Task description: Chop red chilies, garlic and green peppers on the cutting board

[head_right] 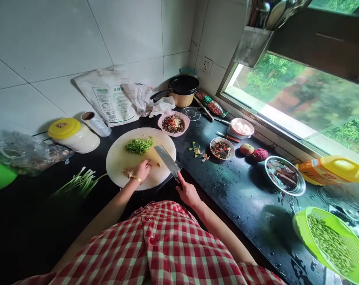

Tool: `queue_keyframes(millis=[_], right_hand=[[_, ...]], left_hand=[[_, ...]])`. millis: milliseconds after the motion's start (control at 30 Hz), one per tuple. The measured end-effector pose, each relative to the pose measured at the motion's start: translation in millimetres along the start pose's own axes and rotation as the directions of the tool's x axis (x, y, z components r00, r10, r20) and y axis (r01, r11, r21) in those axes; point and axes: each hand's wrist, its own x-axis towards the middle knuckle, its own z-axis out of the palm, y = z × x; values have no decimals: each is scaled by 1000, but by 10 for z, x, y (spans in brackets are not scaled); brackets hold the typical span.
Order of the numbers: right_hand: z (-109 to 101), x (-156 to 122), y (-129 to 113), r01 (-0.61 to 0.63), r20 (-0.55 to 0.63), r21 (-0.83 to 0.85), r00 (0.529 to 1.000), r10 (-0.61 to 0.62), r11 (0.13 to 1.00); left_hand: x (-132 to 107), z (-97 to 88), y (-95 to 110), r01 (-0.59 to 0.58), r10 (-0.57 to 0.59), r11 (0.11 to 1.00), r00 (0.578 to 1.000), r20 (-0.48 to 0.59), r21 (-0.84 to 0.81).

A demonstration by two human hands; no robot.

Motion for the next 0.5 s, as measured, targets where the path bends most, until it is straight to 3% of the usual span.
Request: queue_keyframes(millis=[167, 267, 333, 400, 500], right_hand=[[162, 48, 60, 21, -42, -322, 998, -36, 947], [207, 59, 83, 45, 68, -450, 998, -15, 892], [209, 68, 101, 92, 203, -500, 979, 13, 861], [179, 91, 113, 117, 259, -512, 966, 23, 851], [76, 156, 100, 49, 122, -455, 993, 7, 889]], left_hand=[[-375, -340, -155, 51, -117, 943, 976, -185, -328], [-536, -434, -173, 85, -162, 939, 965, -208, -332], [-576, -425, -185, 94, -164, 949, 963, -215, -300], [-567, -347, -202, 92, -144, 963, 970, -197, -253], [-460, -103, -183, 60, -83, 975, 992, -100, -215]])
